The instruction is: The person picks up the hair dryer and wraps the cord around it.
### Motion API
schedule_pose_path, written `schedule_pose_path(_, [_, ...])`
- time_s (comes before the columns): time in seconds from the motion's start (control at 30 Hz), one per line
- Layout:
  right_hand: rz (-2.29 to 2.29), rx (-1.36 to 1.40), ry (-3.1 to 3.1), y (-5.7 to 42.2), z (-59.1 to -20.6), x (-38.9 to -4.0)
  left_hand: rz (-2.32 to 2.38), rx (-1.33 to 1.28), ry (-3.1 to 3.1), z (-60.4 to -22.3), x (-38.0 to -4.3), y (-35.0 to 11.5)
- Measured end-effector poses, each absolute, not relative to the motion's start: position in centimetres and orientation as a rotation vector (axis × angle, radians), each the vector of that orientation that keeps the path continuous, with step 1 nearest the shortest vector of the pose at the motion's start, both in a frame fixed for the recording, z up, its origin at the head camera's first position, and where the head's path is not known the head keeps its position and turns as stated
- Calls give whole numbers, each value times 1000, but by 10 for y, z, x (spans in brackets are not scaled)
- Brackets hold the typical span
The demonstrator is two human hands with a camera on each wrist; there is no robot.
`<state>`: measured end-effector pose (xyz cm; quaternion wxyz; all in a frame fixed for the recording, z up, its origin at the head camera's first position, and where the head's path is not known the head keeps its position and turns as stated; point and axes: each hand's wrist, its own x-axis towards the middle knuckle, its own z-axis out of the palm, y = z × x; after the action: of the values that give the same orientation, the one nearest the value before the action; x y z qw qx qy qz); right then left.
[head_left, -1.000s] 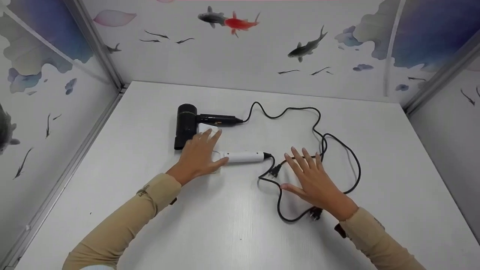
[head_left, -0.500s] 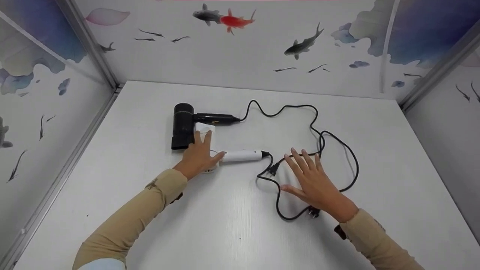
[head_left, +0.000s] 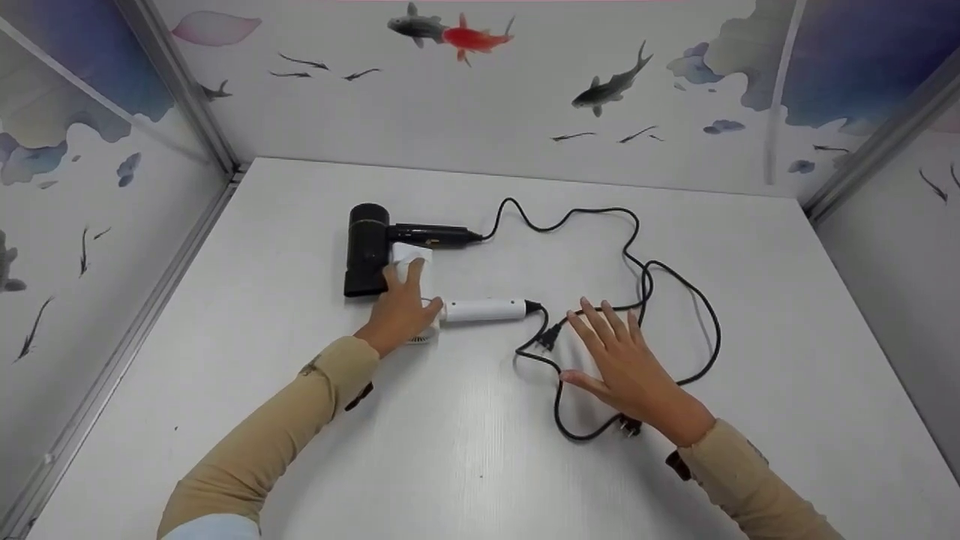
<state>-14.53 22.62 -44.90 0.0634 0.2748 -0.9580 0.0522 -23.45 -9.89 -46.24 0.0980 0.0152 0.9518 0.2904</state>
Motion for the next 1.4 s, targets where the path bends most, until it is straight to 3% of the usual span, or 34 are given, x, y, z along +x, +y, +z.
schedule_pose_path(0.4, [195,760,-2922,229,-449,-148,1028,53,2883,-467,-232,-102])
schedule_pose_path(0.7, [321,622,-2959,230,-445,-150,1297,137,2910,-447,-227,-104])
schedule_pose_path(1.4, [1129,465,-3085,205,-446,-143,1882,-63,2448,-411,-187,-82])
